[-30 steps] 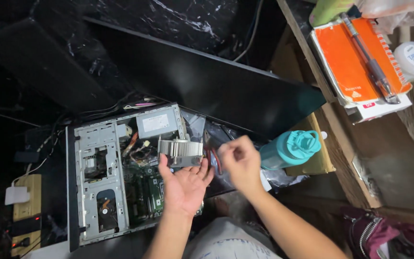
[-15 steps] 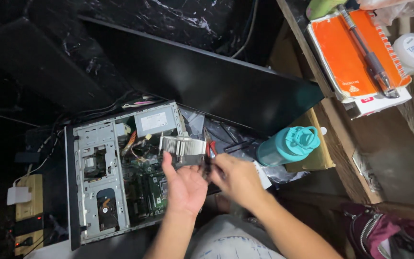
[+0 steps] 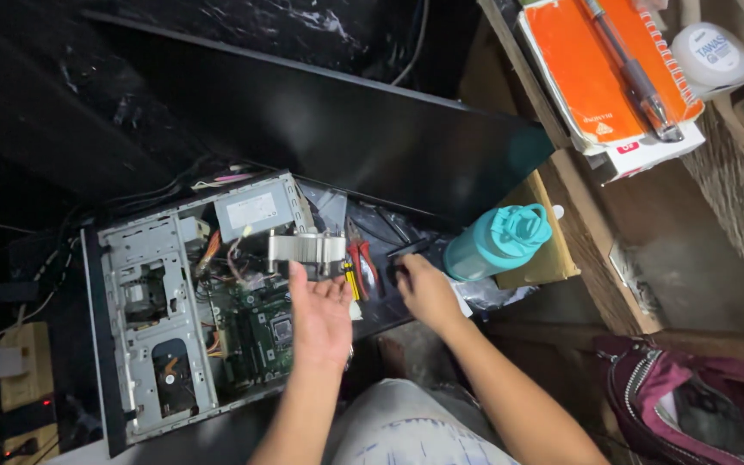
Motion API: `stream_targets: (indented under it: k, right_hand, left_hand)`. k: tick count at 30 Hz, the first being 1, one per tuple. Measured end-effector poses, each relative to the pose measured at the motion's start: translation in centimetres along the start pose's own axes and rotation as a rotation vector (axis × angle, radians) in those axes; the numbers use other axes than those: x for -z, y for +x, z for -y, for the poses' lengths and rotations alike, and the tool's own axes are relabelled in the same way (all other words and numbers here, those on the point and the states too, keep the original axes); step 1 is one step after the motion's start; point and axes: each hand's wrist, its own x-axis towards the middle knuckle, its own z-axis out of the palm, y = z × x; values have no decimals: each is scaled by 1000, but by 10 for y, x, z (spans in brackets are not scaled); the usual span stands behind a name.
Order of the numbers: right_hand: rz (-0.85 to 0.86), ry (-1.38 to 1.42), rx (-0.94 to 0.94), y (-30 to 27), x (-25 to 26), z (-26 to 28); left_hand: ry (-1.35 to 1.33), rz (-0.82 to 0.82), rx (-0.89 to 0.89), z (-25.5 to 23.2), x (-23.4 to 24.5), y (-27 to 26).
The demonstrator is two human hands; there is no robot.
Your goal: Dismantling a desktop computer to inspect or replace internal components like the RAM and CPU heatsink.
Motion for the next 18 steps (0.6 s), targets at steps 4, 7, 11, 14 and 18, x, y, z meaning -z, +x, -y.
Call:
stream_targets:
  k: [4,7,11,14,18]
  right_hand:
    - [76,22,-11,9,-25,-21]
    - [79,-148,-76,11,-28,-3]
    - [134,-159,153,10,-63,18]
    - [231,-206,220,17,-107,23]
    - [312,-421,170,23,-120,30]
  left_hand:
    - [-70,34,-27,-9,13,1]
    - [-80,43,-56,-20,10,-9]
    - [-118,39,-79,-22,22,-12]
    - [-162,41,-78,-23,30,-13]
    - [-196,44,-61,-28,36,-18]
